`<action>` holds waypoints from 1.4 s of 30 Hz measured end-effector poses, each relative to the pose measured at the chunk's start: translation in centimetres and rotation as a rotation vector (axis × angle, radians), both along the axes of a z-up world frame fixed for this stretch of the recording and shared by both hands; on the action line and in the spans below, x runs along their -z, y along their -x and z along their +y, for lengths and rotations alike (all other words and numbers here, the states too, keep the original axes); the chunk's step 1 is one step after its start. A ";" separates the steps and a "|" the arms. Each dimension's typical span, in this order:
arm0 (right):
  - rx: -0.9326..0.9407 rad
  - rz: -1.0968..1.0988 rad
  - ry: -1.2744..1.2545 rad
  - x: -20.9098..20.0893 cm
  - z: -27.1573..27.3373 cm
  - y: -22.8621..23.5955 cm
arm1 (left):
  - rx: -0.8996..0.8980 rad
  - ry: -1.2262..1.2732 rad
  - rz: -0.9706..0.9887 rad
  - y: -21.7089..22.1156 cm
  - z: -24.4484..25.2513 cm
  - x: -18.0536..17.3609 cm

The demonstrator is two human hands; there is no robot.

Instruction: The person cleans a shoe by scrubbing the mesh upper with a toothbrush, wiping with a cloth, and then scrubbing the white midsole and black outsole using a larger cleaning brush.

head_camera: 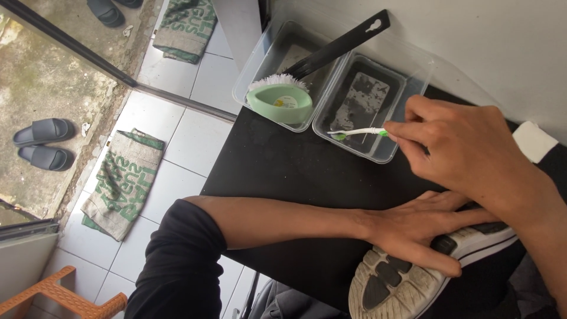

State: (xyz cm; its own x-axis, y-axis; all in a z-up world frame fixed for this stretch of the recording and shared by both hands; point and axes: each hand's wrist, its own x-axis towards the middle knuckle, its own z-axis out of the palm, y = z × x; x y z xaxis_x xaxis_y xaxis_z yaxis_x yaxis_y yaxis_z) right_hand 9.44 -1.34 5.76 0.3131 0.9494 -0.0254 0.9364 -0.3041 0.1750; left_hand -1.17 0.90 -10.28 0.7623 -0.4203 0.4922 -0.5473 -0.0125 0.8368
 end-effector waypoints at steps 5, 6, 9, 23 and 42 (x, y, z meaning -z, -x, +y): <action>-0.095 -0.324 -0.159 -0.5 -3.9 -1.2 | 0.033 -0.029 0.055 0.3 1.1 -1.8; -0.121 -0.428 -0.268 -0.5 -4.9 -1.4 | 0.042 -0.022 0.077 0.3 1.2 -2.2; -0.068 -0.299 -0.181 0.3 -6.5 -2.0 | 0.108 -0.014 0.139 0.4 1.9 -4.1; 0.170 0.760 -0.931 -1.9 -19.3 -0.5 | 0.368 0.144 0.379 -3.0 1.7 -10.1; 0.367 0.952 -1.164 7.2 -33.5 5.8 | -0.160 -0.710 0.438 -4.7 -9.6 -16.9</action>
State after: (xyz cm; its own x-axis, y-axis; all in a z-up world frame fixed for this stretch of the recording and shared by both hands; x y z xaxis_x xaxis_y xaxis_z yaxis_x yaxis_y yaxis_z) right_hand 3.59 -34.84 -1.47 0.8232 0.4624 0.3294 0.4065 -0.0750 -0.9105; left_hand 3.52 -8.72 6.67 0.8993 -0.3885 -0.2006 -0.1226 -0.6644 0.7372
